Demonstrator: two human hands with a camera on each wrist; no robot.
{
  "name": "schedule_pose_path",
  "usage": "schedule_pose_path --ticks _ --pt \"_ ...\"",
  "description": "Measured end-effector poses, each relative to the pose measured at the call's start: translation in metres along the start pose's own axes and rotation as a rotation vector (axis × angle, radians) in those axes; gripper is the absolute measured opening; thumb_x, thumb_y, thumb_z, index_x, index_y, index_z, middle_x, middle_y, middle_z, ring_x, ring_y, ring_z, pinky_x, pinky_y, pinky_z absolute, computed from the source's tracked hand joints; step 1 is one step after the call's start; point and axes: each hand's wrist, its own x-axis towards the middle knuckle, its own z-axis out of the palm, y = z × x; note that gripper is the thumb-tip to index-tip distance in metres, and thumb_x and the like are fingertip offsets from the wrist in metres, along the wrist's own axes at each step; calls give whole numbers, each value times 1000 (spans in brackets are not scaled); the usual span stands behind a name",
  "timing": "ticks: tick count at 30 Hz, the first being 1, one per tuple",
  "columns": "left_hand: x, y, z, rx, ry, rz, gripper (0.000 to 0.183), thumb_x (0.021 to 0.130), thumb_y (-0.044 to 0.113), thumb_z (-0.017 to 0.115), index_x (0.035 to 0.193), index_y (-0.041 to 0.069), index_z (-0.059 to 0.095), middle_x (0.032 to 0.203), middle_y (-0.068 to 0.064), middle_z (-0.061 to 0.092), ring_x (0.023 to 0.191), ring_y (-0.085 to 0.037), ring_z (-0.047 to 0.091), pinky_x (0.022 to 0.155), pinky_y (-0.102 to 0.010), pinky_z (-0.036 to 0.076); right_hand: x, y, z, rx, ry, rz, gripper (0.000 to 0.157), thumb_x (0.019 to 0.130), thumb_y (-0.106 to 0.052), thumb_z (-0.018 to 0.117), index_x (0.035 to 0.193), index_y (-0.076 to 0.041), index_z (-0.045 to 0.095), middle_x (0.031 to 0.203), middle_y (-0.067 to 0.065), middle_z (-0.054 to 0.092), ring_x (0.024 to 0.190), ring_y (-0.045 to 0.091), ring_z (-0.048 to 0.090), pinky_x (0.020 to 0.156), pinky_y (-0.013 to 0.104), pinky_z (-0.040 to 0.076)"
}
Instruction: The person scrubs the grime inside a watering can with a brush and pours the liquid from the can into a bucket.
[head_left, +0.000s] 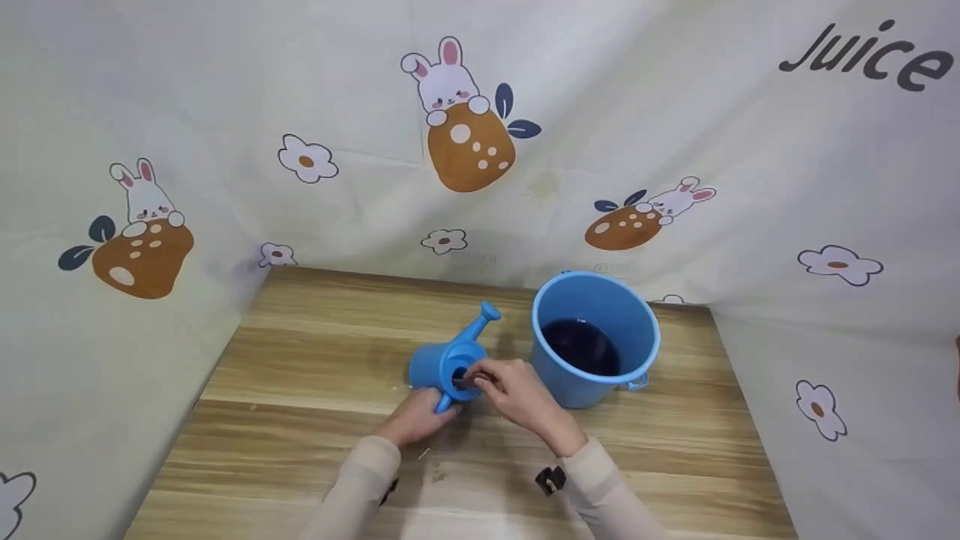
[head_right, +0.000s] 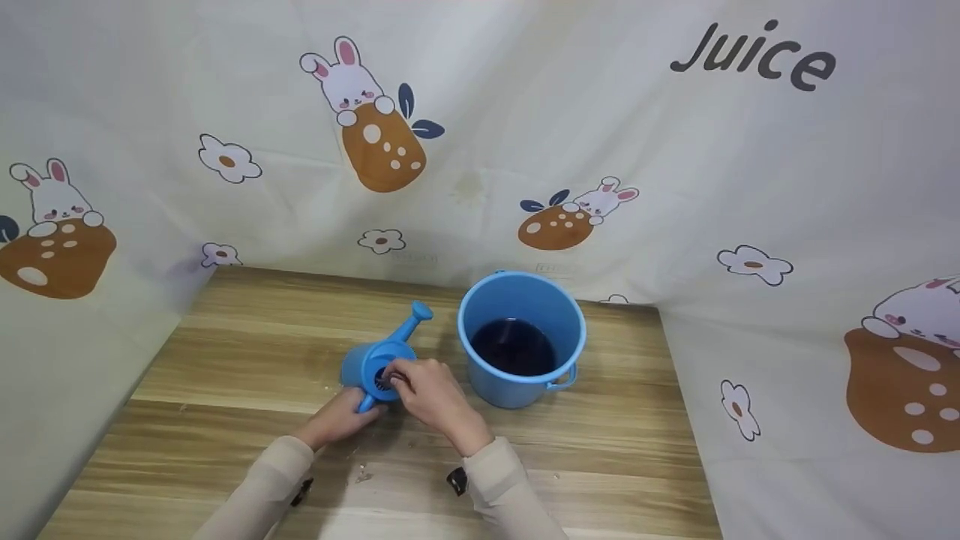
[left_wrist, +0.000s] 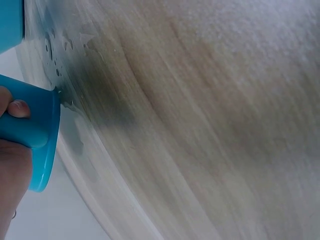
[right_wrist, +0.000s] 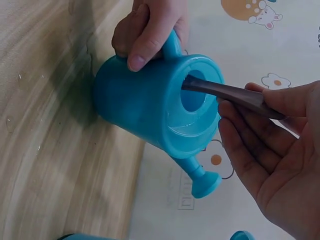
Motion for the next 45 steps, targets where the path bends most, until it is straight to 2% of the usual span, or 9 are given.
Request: schedule_pose_path --ticks 8,15,18,22,26,31,39,45 --pt "0 0 0 -22 -20 -18 37 93 26 60 65 21 38 57 11 35 51 -6 36 52 -22 31 0 5 16 -39 -21 16 13 99 -16 60 105 -16 72 98 -1 76 82 8 69 74 24 55" --pt "2 1 1 -8 -21 -18 37 93 27 60 64 20 38 56 11 34 51 -5 35 52 -22 30 -2 4 26 -204 41 50 13 100 -23 58 103 -14 67 91 3 74 80 16 70 70 31 56" --pt "3 1 1 2 -23 -32 37 94 27 60 64 21 39 56 11 34 51 -5 35 51 -22 30 -2 3 28 -297 36 98 20 101 -31 56 95 -14 63 76 3 66 68 17 65 60 32 52" --pt "2 2 1 13 -25 -36 36 94 27 60 64 21 39 56 11 35 51 -5 36 52 -22 31 -3 7 31 -363 0 139 33 101 -38 53 76 -17 55 59 -5 45 54 13 52 49 29 40" --pt "3 2 2 37 -15 2 36 91 23 60 63 20 38 56 11 34 51 -6 36 51 -22 30 -1 11 35 -291 -3 142 40 101 -35 52 65 -18 47 57 -9 33 50 8 42 48 25 33" --pt "3 2 1 15 -21 -7 34 91 23 59 64 20 38 56 11 34 51 -5 36 51 -22 31 2 14 40 -140 -18 163 40 103 -29 49 66 -17 43 57 -11 30 50 5 34 49 20 28" --pt "2 1 1 -17 -15 -14 33 91 22 59 64 19 39 57 10 35 52 -6 37 51 -22 31 1 14 37 89 -28 194 37 105 -28 47 70 -14 46 60 -11 33 54 3 35 54 18 31" --pt "4 1 1 -49 -13 -22 33 91 23 60 66 19 39 57 10 35 52 -7 36 52 -22 31 -2 12 26 224 -8 207 41 105 -30 47 73 -6 54 63 -10 42 57 2 41 57 19 36"
